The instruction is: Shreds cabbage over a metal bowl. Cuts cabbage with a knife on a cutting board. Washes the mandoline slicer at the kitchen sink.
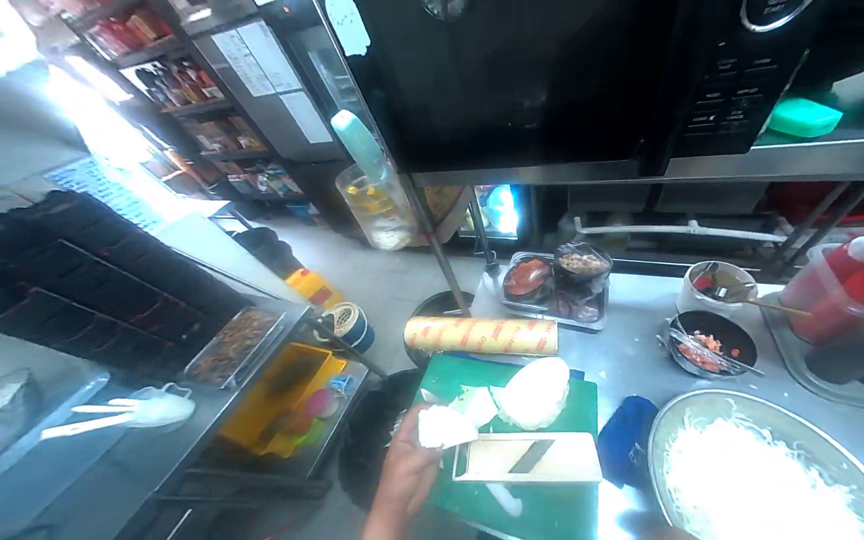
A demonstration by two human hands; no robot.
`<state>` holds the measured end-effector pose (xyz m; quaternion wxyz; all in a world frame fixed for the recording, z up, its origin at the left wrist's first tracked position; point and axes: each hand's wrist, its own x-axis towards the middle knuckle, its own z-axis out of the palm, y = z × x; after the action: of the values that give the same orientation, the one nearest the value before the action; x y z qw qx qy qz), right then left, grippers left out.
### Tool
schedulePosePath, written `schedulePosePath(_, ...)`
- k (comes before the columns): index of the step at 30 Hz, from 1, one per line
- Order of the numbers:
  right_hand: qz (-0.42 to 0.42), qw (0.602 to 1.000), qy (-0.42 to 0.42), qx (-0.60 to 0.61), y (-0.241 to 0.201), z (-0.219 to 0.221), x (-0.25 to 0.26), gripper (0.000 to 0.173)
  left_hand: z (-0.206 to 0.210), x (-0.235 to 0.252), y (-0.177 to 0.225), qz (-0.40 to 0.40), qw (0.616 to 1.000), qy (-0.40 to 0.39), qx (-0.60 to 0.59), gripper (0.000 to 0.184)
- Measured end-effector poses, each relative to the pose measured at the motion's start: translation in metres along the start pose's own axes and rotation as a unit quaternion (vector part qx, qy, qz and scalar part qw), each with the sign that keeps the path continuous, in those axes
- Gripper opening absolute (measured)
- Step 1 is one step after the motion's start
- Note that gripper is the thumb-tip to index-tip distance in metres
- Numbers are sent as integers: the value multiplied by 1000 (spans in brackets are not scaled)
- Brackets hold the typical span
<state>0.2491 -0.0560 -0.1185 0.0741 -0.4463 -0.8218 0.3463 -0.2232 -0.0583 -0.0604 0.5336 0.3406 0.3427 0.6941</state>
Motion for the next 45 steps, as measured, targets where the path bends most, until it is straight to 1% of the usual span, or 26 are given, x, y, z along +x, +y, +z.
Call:
schedulePosePath(2,-10,1000,3,0,2,-1,-1,34,8,-2,4,-2,1000,1,2,67)
schedulePosePath(5,-13,999,16,35,0,-5,-2,31,24,-7,10,-6,1000,-27,2,65)
schedulePosePath(7,-3,992,30,125,-11,-5,4,29,38,-11,16,-14,998,-56,-2,63)
schedulePosePath(8,9,979,27,200,-22,-7,10,31,47,-14,18,-21,997,-74,-5,61)
schedulePosePath(9,22,954,16,299,-37,-10,17,34,55,-16,18,-30,995,-92,-6,60)
schedulePosePath(10,40,910,-2,412,-53,-12,25,40,63,-19,17,-41,993,-108,-9,59)
schedulePosePath(12,60,791,-47,607,-83,-16,41,52,79,-28,11,-71,988,-134,-21,56)
schedulePosePath(13,55,736,-68,672,-95,-17,47,59,85,-32,7,-88,985,-144,-26,55)
schedulePosePath(14,45,694,-83,714,-106,-18,52,63,90,-37,1,-102,982,-154,-25,56)
schedulePosePath(15,22,666,-95,740,-114,-19,56,64,93,-42,-5,-115,979,-165,-19,57)
schedulePosePath(16,-1,651,-101,752,-121,-18,59,65,93,-47,-10,-130,977,-166,-5,59)
schedulePosePath(17,-12,653,-103,750,-126,-18,60,64,92,-52,-15,-146,976,-161,16,61)
schedulePosePath(18,-10,673,-99,733,-130,-18,60,62,90,-57,-19,-163,975,-149,36,63)
schedulePosePath(20,22,749,-81,657,-139,-16,58,47,82,-70,-28,-185,972,-122,83,67)
schedulePosePath(22,52,811,-72,578,-149,-6,59,43,73,-80,-34,-210,963,-98,138,70)
schedulePosePath(25,66,856,-59,510,-165,17,73,36,54,-85,-34,-237,956,-81,152,73)
schedulePosePath(28,56,880,-62,468,-186,34,106,37,17,-71,-17,-234,961,-95,111,77)
schedulePosePath(31,45,887,-73,453,-223,51,146,48,-42,-48,23,-186,968,-89,140,64)
schedulePosePath(34,55,898,-91,427,-248,67,183,50,-108,-26,86,-128,967,24,218,59)
schedulePosePath(37,84,909,-91,398,-259,81,203,41,-186,-2,122,-64,942,113,309,60)
schedulePosePath(38,94,915,-86,383,-260,86,207,40,-213,9,122,-56,926,123,353,61)
schedulePosePath(40,111,923,-77,361,-261,95,210,40,-270,32,103,-60,878,108,463,67)
schedulePosePath(42,125,923,-69,358,-264,103,208,40,-322,46,76,-101,812,62,572,84)
schedulePosePath(43,133,923,-59,357,-267,105,205,40,-338,50,66,-126,787,47,603,91)
schedulePosePath(44,144,924,-43,353,-267,104,202,39,-345,53,58,-135,776,44,614,93)
schedulePosePath(45,157,926,-18,344,-265,100,198,37,-342,56,51,-129,780,54,610,90)
